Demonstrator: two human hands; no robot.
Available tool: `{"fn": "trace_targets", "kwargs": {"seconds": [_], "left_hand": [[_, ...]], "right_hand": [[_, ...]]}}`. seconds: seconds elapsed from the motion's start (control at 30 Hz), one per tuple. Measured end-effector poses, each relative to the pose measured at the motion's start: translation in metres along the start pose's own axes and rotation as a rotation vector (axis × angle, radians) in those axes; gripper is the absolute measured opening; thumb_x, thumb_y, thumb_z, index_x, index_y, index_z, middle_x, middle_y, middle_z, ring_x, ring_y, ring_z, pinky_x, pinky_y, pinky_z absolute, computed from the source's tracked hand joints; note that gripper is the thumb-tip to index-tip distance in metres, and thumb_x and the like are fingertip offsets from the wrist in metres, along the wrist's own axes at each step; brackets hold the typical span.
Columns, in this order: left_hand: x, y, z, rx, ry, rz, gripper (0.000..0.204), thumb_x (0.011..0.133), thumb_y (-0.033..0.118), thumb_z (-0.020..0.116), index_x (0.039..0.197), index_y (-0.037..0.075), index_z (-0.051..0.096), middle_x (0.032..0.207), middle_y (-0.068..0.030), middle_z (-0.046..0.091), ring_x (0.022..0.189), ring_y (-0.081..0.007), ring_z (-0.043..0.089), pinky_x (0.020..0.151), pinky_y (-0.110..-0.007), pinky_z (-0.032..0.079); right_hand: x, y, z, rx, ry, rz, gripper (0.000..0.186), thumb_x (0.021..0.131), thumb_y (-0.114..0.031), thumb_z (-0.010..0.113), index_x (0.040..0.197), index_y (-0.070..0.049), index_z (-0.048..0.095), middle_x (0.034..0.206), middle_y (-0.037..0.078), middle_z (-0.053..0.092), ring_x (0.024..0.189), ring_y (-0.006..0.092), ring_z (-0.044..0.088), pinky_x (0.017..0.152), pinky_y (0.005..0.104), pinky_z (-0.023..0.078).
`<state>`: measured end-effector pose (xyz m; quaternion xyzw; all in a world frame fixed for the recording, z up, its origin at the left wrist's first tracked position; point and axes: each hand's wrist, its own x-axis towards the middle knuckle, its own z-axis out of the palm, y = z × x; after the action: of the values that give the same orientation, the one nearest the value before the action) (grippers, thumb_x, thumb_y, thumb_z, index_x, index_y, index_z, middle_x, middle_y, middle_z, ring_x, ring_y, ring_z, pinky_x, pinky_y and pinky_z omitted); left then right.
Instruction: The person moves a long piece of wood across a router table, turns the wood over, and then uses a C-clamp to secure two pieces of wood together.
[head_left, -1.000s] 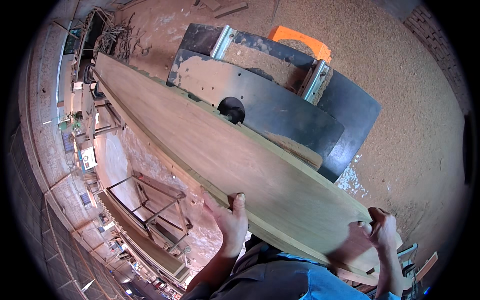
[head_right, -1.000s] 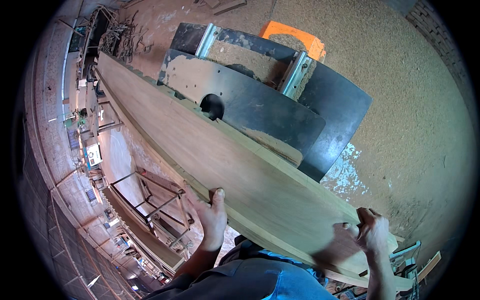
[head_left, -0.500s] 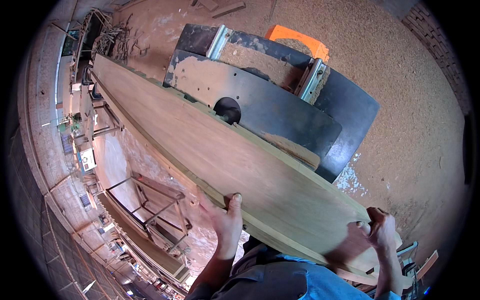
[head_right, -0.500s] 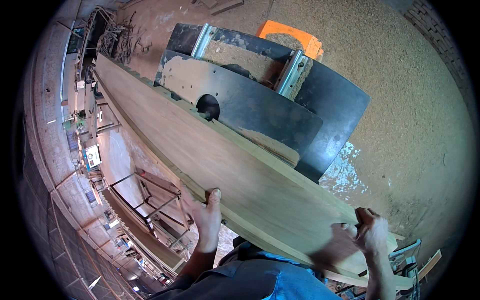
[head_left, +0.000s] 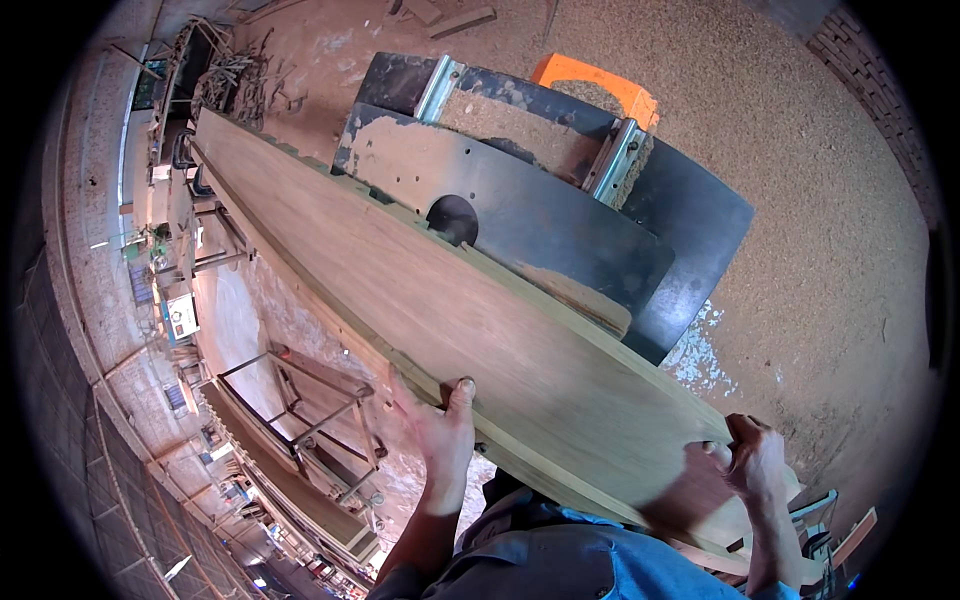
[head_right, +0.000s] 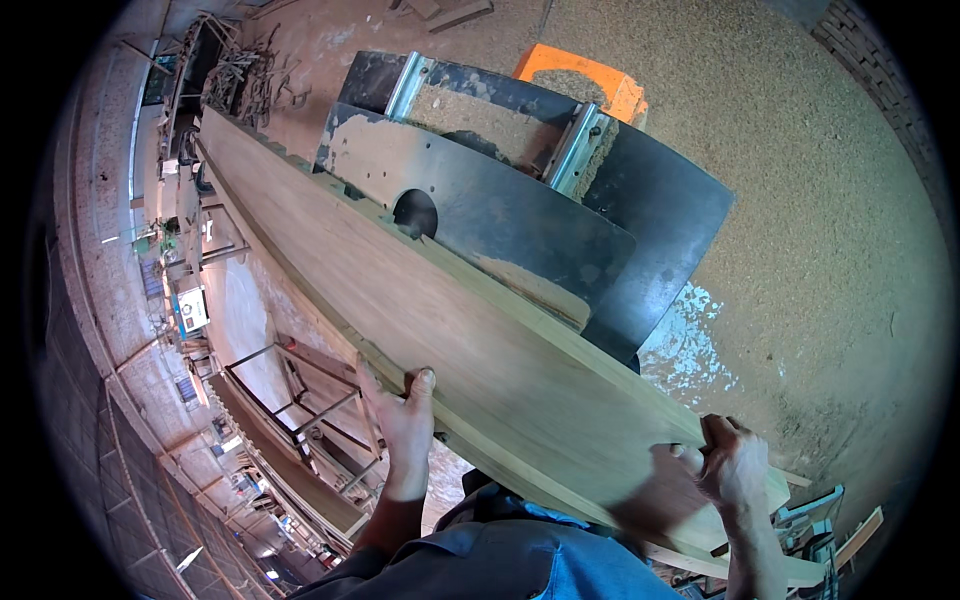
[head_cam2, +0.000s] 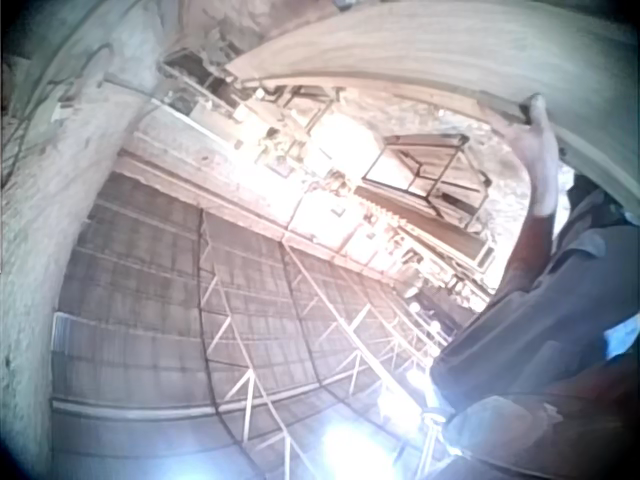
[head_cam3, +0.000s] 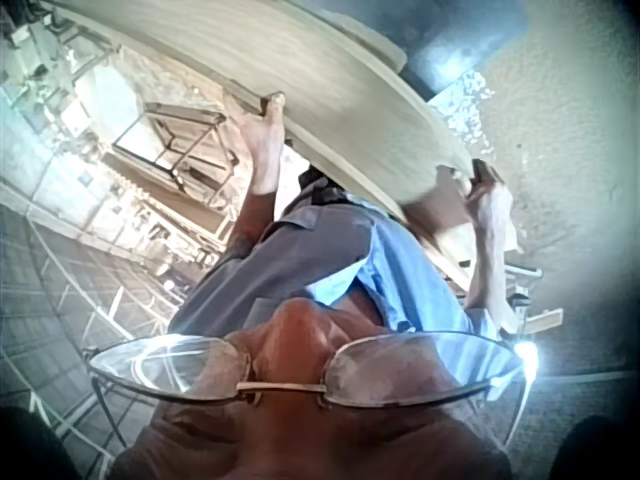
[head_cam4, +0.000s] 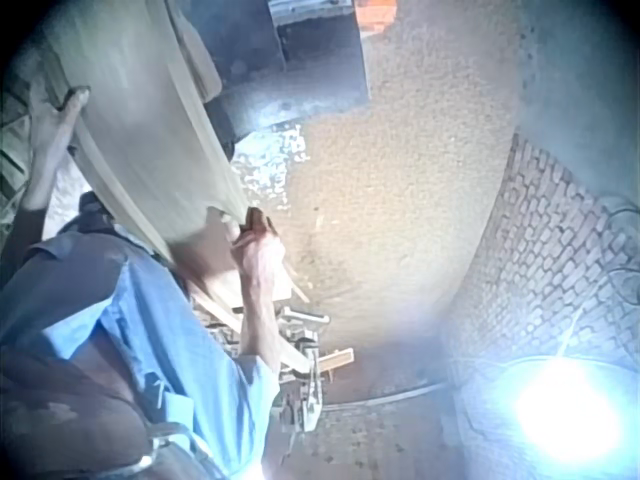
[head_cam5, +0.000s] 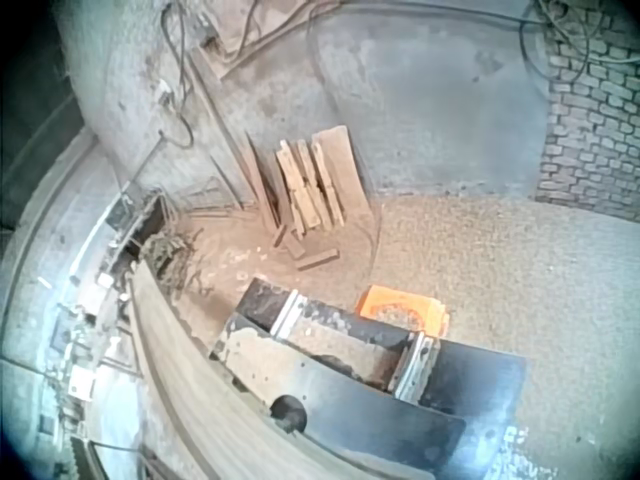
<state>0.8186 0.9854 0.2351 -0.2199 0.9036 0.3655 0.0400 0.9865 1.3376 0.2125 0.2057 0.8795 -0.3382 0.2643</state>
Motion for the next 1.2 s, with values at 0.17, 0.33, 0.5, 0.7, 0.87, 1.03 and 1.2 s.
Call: {"fn": "trace_targets", "kwargs": {"seconds": [0.17,0.33,0.5,0.7,0.87,1.03,1.2], "left_hand": [[0.004,-0.003,-0.002,0.037,-0.001,0.029,0.097,0.085,0.006,0.081,0.158,-0.005,0.017,0.151,-0.0226,0.034,0.136,-0.0295,0.042,0.115,-0.039,0.038],[0.006,0.007,-0.003,0.121,0.011,0.000,0.099,0.086,0.016,0.082,0.157,-0.006,0.017,0.155,-0.0269,0.032,0.140,-0.0357,0.039,0.118,-0.042,0.035],[0.014,0.003,-0.010,0.333,0.017,-0.006,0.102,0.086,0.029,0.082,0.157,-0.006,0.017,0.154,-0.0313,0.035,0.141,-0.0420,0.040,0.118,-0.045,0.033],[0.021,-0.004,-0.023,0.429,-0.058,0.041,0.097,0.089,0.032,0.078,0.157,-0.004,0.019,0.141,-0.0298,0.052,0.127,-0.0399,0.055,0.107,-0.045,0.044],[0.102,0.041,-0.093,0.630,-0.083,-0.022,0.054,0.099,0.032,0.065,0.140,-0.002,0.057,0.109,-0.0225,0.072,0.102,-0.0311,0.070,0.093,-0.041,0.054],[0.284,0.071,-0.108,0.583,0.138,0.692,0.040,0.104,0.030,0.052,0.130,0.004,0.067,0.121,-0.0211,0.070,0.114,-0.0365,0.067,0.098,-0.041,0.051],[0.425,0.093,-0.066,0.757,-0.025,0.936,0.039,0.104,0.031,0.049,0.119,0.002,0.070,0.126,-0.0213,0.067,0.125,-0.0388,0.058,0.108,-0.045,0.043]], "right_hand": [[0.001,-0.003,-0.002,0.014,0.000,-0.013,0.078,0.083,-0.082,0.057,0.073,-0.004,0.057,0.064,0.014,0.054,0.062,0.0377,0.060,0.057,0.0473,0.047],[0.004,-0.007,-0.002,-0.037,-0.031,-0.009,0.078,0.083,-0.081,0.058,0.071,-0.004,0.053,0.063,0.015,0.053,0.062,0.0380,0.060,0.057,0.0477,0.047],[0.008,-0.013,0.002,-0.033,0.000,-0.036,0.077,0.083,-0.080,0.059,0.071,-0.004,0.053,0.064,0.015,0.054,0.063,0.0388,0.060,0.058,0.0486,0.047],[0.011,-0.015,0.001,-0.003,-0.006,-0.022,0.079,0.084,-0.081,0.057,0.074,-0.003,0.057,0.066,0.016,0.055,0.064,0.0391,0.061,0.059,0.0476,0.048],[0.007,-0.011,0.009,0.007,0.037,-0.009,0.083,0.083,-0.085,0.053,0.073,-0.003,0.056,0.065,0.015,0.054,0.063,0.0382,0.060,0.058,0.0472,0.047],[0.009,-0.012,0.010,-0.042,0.045,-0.036,0.083,0.083,-0.086,0.051,0.071,-0.004,0.053,0.064,0.015,0.052,0.062,0.0375,0.059,0.057,0.0473,0.046],[0.011,-0.011,0.007,-0.024,0.040,-0.058,0.083,0.084,-0.086,0.051,0.070,-0.004,0.052,0.063,0.015,0.050,0.061,0.0382,0.058,0.055,0.0470,0.044]]}}
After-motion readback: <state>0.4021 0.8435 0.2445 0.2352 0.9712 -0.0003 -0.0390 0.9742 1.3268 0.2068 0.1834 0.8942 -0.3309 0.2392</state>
